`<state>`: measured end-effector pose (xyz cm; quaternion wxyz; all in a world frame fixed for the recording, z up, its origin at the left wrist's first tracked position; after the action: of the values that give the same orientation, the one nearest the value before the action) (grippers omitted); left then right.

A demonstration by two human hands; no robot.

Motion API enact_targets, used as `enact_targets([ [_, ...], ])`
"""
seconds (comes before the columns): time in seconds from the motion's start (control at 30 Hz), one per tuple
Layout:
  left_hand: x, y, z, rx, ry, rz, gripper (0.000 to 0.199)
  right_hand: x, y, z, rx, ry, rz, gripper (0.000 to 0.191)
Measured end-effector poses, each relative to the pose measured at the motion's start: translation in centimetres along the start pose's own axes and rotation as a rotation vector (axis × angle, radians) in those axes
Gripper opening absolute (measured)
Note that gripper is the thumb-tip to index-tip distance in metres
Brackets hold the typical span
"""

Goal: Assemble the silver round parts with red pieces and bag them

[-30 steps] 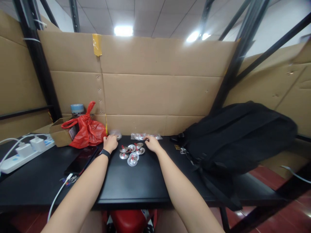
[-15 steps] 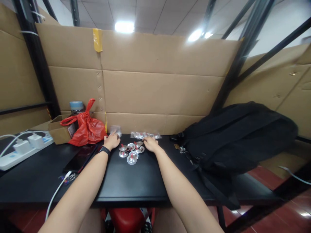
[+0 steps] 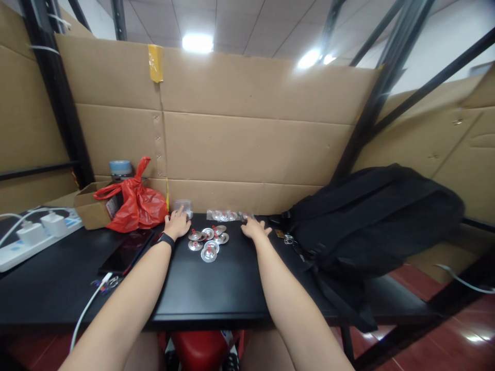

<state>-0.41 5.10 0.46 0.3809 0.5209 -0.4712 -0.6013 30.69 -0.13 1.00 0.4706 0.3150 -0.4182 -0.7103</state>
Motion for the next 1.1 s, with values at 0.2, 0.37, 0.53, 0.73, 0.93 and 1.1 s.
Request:
enact_targets([
  [0.2,0.5,0.5,-0.3,-0.023,-0.008,-0.042,0.037,-0.1,0.8,0.1,0.014,-0.038,-0.085,0.044],
  [0.37,0.7,0.8,-0.5,-0.036,0.000,-0.073,0.043,-0.2,0.6,0.0,-0.046,0.060,-0.136,0.042],
  [0.53,0.9,1.0,-0.4,-0.021,0.003,-0.075,0.046,-0.4,0.2,-0.8,-0.085,0.000,-0.157,0.033],
  [0.73,1.7,1.6,-0.3,0.010,0.009,-0.093,0.047,-0.3,1.2,-1.0,-0.184,-0.042,-0.291,0.026],
  [0.93,2.6,2.3,-0.4,0.044,0.010,-0.121,0.048,0.6,1.7,2.7,-0.792,0.367,-0.269,0.029],
  [1.1,2.7,2.3,-0.2,0.056,0.011,-0.121,0.047,2.7,1.2,6.5,-1.135,0.591,-0.085,0.035],
])
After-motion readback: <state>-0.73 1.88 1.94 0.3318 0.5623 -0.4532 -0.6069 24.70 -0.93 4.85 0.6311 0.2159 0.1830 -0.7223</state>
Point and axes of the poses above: each hand's wrist, its own x-axis away from the middle knuckle, its own y-axis out of the back of the hand, z = x × y, the point moved 3 cm from there along -x, towards the middle knuckle, and after that the axes turned 7 degrees about -x, right-handed, at the moved point
